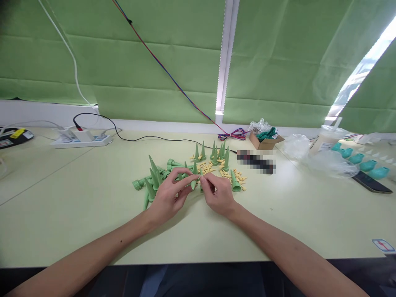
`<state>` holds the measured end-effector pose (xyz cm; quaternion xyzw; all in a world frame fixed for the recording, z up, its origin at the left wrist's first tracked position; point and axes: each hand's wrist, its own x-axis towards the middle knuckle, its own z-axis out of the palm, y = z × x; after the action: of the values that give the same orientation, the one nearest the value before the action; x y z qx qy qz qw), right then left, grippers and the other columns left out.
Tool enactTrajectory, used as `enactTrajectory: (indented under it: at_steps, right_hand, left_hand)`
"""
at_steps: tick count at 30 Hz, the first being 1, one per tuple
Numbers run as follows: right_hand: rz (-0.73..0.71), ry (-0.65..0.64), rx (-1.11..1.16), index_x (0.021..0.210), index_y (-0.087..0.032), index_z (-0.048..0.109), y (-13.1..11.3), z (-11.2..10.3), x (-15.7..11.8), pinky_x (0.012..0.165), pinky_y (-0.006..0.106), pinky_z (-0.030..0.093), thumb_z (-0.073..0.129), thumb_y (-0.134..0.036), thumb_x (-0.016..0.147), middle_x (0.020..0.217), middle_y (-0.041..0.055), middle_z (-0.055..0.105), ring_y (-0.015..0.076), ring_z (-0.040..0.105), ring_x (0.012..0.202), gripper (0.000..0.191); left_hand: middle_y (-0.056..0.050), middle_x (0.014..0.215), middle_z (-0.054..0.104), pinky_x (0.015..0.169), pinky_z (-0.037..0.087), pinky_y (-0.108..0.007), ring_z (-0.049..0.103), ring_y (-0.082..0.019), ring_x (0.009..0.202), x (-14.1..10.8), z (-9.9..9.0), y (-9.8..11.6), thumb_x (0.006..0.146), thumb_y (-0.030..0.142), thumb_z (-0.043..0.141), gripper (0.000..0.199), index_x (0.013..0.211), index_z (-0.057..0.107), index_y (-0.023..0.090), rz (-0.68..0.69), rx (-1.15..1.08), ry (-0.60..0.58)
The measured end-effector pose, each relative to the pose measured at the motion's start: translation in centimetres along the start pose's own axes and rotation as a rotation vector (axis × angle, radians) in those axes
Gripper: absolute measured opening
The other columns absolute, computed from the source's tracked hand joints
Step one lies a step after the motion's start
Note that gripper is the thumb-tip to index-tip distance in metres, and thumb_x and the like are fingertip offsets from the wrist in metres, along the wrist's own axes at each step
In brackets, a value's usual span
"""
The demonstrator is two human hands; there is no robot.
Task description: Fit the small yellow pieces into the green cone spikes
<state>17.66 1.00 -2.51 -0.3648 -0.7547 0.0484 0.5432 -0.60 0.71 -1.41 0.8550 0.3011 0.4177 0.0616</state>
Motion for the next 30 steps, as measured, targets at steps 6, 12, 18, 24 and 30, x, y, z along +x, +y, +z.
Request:
enactTrajectory:
  at_steps: [6,12,18,24,30]
  right_hand:
    - [0.013,0.01,0.014,0.068,-0.02,0.05,-0.2,-0.02,0.13,0.047,0.022,0.033,0.047,-0.025,0.096,0.055,-0.0047,0.042,0.0086,0.036,0.047,0.029]
    - [0.044,-0.023,0.04,0.071,-0.02,0.051,0.09,0.09,0.11,0.047,0.022,0.033,0.046,-0.025,0.096,0.055,-0.0049,0.043,0.0085,0.037,0.047,0.026]
    - [0.038,-0.026,0.025,0.07,-0.02,0.049,0.19,0.03,0.21,0.047,0.022,0.032,0.046,-0.026,0.096,0.055,-0.005,0.041,0.0088,0.036,0.047,0.027]
    - [0.027,-0.031,0.04,0.07,-0.02,0.048,0.12,0.04,0.31,0.048,0.021,0.032,0.046,-0.023,0.096,0.056,-0.0052,0.041,0.0081,0.036,0.047,0.026]
    - [0.038,-0.021,0.038,0.071,-0.019,0.05,0.09,0.08,0.33,0.048,0.021,0.033,0.047,-0.023,0.095,0.057,-0.0042,0.045,0.0079,0.037,0.048,0.025]
  left_hand:
    - [-0.004,0.098,0.046,0.056,0.041,-0.021,0.043,-0.006,0.058,0.15,-0.06,-0.01,0.097,0.014,0.044,0.031,0.12,0.06,0.026,0.015,0.071,0.049]
    - [-0.002,0.084,0.052,0.059,0.041,-0.02,0.048,-0.01,0.064,0.2,0.0,-0.21,0.097,0.015,0.043,0.033,0.123,0.06,0.024,0.002,0.054,0.026]
    - [0.001,0.072,0.053,0.057,0.039,-0.021,0.048,-0.01,0.06,0.3,-0.03,-0.19,0.095,0.016,0.049,0.03,0.121,0.063,0.021,-0.024,0.065,0.014]
    - [0.001,0.07,0.059,0.057,0.042,-0.02,0.051,-0.01,0.058,0.49,-0.11,0.04,0.092,0.014,0.051,0.029,0.118,0.065,0.019,-0.029,0.054,0.034]
    - [0.001,0.076,0.061,0.054,0.042,-0.019,0.048,-0.007,0.053,0.46,0.06,-0.13,0.089,0.011,0.054,0.035,0.121,0.062,0.022,-0.014,0.02,0.045]
